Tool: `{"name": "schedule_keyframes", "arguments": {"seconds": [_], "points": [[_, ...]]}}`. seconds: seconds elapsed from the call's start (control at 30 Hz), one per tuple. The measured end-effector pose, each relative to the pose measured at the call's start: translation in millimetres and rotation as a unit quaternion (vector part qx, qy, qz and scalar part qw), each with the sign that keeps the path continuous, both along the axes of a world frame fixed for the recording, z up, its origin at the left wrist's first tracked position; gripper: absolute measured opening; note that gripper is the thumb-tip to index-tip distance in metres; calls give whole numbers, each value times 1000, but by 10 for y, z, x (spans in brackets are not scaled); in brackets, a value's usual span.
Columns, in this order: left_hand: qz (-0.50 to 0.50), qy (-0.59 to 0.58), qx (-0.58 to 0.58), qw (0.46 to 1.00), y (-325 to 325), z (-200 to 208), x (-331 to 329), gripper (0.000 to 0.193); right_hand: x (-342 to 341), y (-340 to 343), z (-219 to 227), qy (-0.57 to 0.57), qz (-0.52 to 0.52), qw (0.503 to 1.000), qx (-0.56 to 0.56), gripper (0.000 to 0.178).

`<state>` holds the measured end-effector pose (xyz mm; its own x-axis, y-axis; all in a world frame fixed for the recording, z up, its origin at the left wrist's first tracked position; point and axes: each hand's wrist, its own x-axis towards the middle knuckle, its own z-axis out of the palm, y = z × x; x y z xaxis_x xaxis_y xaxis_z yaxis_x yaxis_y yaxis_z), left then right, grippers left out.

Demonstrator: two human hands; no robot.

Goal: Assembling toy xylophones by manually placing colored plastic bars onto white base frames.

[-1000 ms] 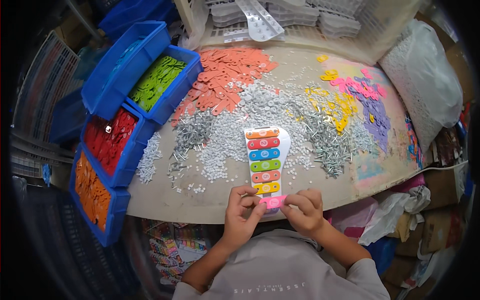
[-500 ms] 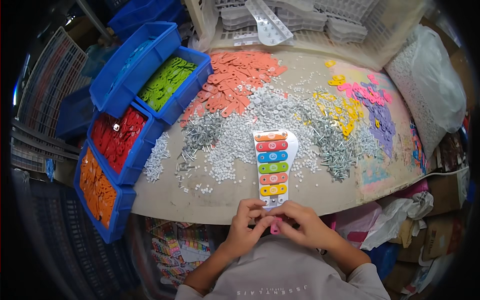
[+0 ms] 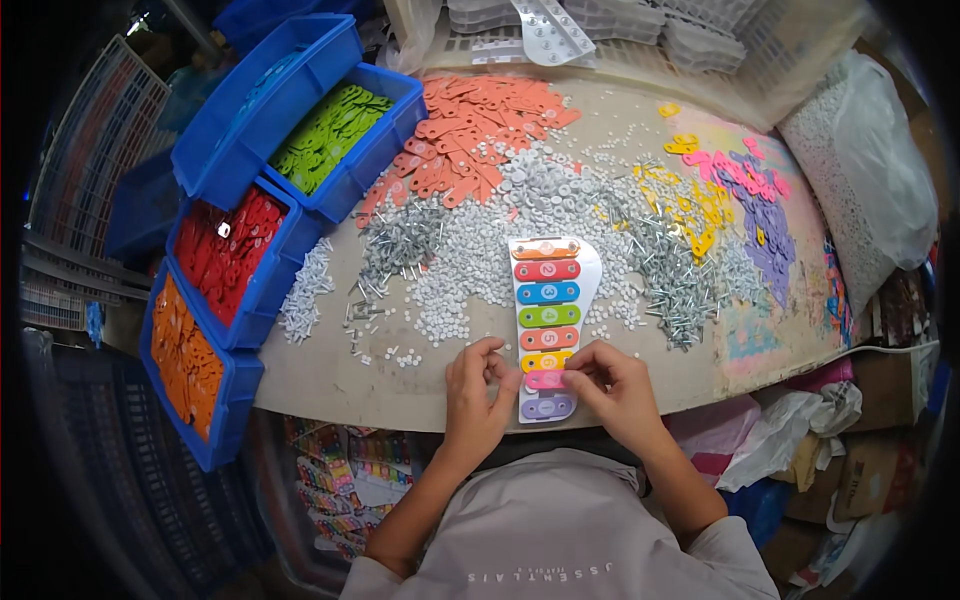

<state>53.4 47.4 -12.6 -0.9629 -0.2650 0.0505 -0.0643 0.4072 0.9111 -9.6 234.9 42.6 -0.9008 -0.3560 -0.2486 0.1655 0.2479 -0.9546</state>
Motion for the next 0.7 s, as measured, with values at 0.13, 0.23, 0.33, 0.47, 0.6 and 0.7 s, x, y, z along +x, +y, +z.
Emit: {"name": "schedule_keyframes", "arguments": {"seconds": [0.13,0.23,0.33,0.47,0.6,0.7], "points": [[-15,-11,-22,1000,33,27,7,44,11,-2,2,-11,34,998,43,9],[-33,-7,-35,999,31,-7,18,46,37,-28,42,24,31,997,73,10],[-32,-3,-21,999,29,-18,4,46,48,-8,-34,108,32,985,132,14],[-30,6,-34,999,19,19,-12,46,9,65,-131,35,21,991,130,23],[-34,22,-52,998,-10,52,-1,47,23,186,-312,35,28,991,125,24],[8,56,-71,996,-262,65,31,33,134,247,-536,51,-82,995,18,25]]}}
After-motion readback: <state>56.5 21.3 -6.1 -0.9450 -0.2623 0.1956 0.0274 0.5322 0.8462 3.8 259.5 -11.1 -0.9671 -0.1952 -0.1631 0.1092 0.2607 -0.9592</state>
